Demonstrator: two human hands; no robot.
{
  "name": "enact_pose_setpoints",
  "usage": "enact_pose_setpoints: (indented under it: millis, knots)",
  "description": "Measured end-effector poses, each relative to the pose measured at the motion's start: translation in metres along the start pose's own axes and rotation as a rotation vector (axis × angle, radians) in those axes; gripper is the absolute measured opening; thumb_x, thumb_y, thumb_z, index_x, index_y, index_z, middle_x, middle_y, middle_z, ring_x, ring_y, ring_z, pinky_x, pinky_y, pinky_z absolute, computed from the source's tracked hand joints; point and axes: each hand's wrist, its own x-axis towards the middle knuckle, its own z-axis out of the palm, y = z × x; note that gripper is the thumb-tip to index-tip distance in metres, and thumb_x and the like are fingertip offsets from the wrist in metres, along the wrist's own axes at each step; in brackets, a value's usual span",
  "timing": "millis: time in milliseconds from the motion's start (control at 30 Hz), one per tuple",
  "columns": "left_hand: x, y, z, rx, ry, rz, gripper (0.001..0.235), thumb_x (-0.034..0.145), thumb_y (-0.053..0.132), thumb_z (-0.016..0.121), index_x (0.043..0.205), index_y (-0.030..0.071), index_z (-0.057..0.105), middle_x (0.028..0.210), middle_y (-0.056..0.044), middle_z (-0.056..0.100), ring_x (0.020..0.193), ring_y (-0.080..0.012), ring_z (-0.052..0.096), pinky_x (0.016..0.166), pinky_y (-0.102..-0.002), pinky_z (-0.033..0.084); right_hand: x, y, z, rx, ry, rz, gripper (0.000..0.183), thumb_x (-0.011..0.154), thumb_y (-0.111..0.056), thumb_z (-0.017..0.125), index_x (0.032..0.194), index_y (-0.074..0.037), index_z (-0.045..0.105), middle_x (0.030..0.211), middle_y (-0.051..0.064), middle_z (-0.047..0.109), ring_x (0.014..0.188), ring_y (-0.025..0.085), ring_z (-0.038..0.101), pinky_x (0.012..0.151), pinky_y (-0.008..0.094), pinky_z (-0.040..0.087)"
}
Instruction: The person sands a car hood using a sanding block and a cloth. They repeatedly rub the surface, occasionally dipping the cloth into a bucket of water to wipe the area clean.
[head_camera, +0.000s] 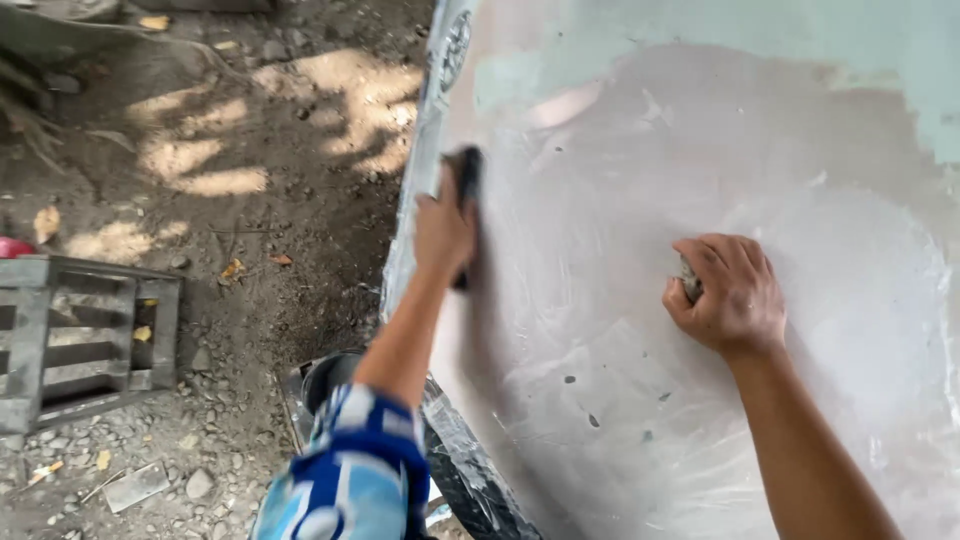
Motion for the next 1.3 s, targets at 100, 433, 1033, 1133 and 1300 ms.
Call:
enact_pose_setpoints:
  millis: [100,433,1033,1133,1300]
  knots:
    - [-0.094,0.005,-0.004,0.185,0.030,0.351,0.070,0.104,0.032,0.053,0.165,0.018,0.020,0.118,-0.035,0.054,0.089,-0.0434,0.062,0.071,-0.054,0.055,0.003,0.000,0.006,0.007,0.028,-0.020,0.036,0.080,-0.016,0.073,0.116,-0.011,0.072,0.117,0.006,0.066,0.114,0.030,0.063,0.100,0.044,0.054]
    - [-0.022,0.002,-0.018,0.099,-0.028,-0.032,0.066,0.103,0.039,0.049,0.162,0.029,0.021,0.127,-0.029,0.052,0.101,-0.0414,0.063,0.080,-0.052,0.058,-0.008,-0.003,-0.014,-0.027,-0.017,0.036,0.036,0.082,-0.017,0.072,0.117,-0.012,0.073,0.120,0.006,0.067,0.117,0.031,0.062,0.102,0.045,0.054]
    - [-0.096,-0.025,0.012,0.210,0.064,0.220,0.068,0.103,0.034,0.053,0.162,0.021,0.022,0.124,-0.031,0.055,0.100,-0.0444,0.061,0.077,-0.055,0.056,-0.002,0.008,0.004,-0.019,0.053,-0.005,0.034,0.084,-0.018,0.073,0.118,-0.013,0.074,0.122,0.005,0.066,0.117,0.030,0.062,0.101,0.045,0.055]
    - [-0.171,-0.023,0.012,0.305,-0.039,0.468,0.065,0.103,0.035,0.050,0.161,0.021,0.023,0.121,-0.029,0.056,0.096,-0.0399,0.062,0.075,-0.053,0.056,-0.007,0.004,0.004,-0.024,0.037,-0.018,0.035,0.084,-0.018,0.073,0.119,-0.013,0.074,0.121,0.006,0.066,0.118,0.031,0.062,0.101,0.045,0.055]
    - [-0.040,-0.022,-0.013,0.080,-0.273,0.002,0.063,0.104,0.037,0.037,0.164,0.030,0.018,0.122,-0.027,0.051,0.089,-0.0375,0.065,0.076,-0.053,0.060,-0.005,0.008,0.009,-0.059,-0.012,0.030,0.035,0.082,-0.019,0.074,0.116,-0.014,0.074,0.121,0.006,0.066,0.118,0.031,0.063,0.098,0.044,0.055]
